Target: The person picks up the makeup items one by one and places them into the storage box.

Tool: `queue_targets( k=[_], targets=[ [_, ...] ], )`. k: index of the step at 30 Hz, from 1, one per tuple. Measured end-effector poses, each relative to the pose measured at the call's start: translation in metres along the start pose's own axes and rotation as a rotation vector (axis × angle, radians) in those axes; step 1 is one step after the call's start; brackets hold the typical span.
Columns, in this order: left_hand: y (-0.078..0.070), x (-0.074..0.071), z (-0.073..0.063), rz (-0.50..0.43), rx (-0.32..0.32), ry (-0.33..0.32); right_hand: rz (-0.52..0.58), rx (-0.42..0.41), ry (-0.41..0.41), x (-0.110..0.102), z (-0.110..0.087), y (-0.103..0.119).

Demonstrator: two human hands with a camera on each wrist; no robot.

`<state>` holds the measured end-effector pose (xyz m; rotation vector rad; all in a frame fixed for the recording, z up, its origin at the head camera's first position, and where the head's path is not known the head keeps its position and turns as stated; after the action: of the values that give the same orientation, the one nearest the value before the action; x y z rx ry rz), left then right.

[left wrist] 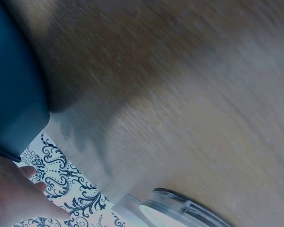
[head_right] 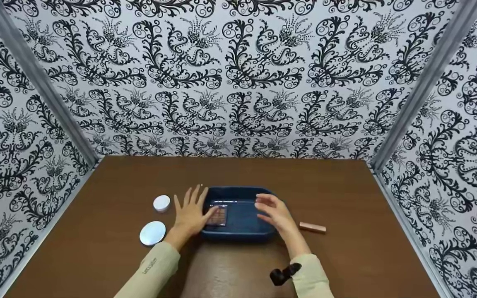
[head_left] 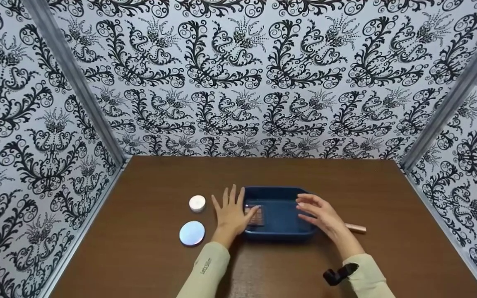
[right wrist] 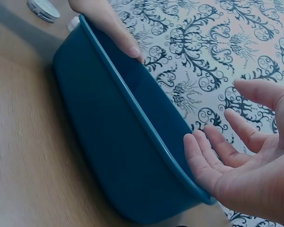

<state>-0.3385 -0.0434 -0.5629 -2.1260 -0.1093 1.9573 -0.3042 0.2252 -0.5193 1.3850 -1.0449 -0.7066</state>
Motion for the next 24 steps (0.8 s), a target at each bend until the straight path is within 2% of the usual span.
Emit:
queue_targets(
  k=[17, 24],
  targets=[
    [-0.001, 0.000, -0.001, 0.002, 0.006, -0.003, 0.088, -0.068, -0.010, -0.024, -0.030, 0.006],
    [-0.001, 0.001, -0.001, -0.005, 0.011, -0.015, 0.045, -0.047, -0.064, -0.039, -0.042, 0.001]
  ],
)
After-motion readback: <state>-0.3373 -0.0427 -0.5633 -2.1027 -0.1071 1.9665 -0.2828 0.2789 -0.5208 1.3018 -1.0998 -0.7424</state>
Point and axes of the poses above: each hand's wrist, its own z-axis towards the middle knuckle, its own x-axis out of the palm, y = z × x, the point moved 4 cm from there along z, towards the middle knuckle, and after that the axes turned 12 degrees about y, right-handed, at the moved point
